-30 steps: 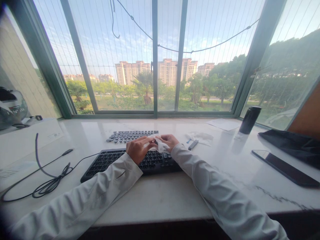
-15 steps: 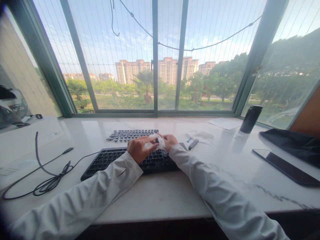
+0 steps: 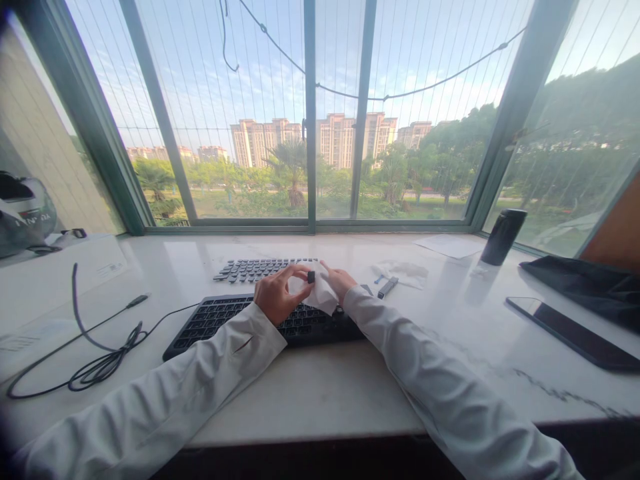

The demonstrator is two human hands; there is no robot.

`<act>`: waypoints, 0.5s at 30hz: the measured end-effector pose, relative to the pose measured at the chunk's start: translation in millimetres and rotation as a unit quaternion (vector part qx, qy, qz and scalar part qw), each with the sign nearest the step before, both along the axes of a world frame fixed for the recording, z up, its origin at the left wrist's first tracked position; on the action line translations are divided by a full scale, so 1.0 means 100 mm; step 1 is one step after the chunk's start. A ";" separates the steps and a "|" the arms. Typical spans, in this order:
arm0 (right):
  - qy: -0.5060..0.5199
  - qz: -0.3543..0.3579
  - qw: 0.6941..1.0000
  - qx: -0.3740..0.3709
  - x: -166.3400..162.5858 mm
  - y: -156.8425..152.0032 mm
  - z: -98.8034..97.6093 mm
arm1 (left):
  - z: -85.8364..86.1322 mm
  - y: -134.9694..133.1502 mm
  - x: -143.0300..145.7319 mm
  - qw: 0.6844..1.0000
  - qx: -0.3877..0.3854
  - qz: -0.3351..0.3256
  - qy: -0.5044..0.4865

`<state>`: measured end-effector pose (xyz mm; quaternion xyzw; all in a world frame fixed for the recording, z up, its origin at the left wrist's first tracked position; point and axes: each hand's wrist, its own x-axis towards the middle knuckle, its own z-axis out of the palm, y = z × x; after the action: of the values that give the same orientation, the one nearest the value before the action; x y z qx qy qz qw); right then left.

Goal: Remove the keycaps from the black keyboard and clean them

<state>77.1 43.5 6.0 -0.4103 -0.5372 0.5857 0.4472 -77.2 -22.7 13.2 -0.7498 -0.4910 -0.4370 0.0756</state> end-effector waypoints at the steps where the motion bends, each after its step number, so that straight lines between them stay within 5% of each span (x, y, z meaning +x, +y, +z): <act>1: 0.032 0.015 0.999 -0.030 -0.01 -0.04 0.03 | 0.00 0.00 0.00 1.000 -0.002 0.003 0.000; 4: 0.132 0.064 0.984 -0.104 -0.04 -0.12 0.09 | 0.02 0.00 -0.01 1.000 -0.002 0.015 0.001; 10: 0.139 0.107 0.984 -0.011 -0.02 -0.12 0.05 | 0.06 0.01 -0.04 0.999 -0.004 0.042 0.012; 15: 0.106 0.091 0.990 -0.007 0.02 -0.09 0.00 | 0.06 -0.02 -0.02 0.998 -0.007 0.049 0.034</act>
<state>78.9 34.8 6.2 -0.2981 -0.5178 0.6681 0.4433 -79.6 -24.2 19.6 -0.7399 -0.5272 -0.4035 0.1085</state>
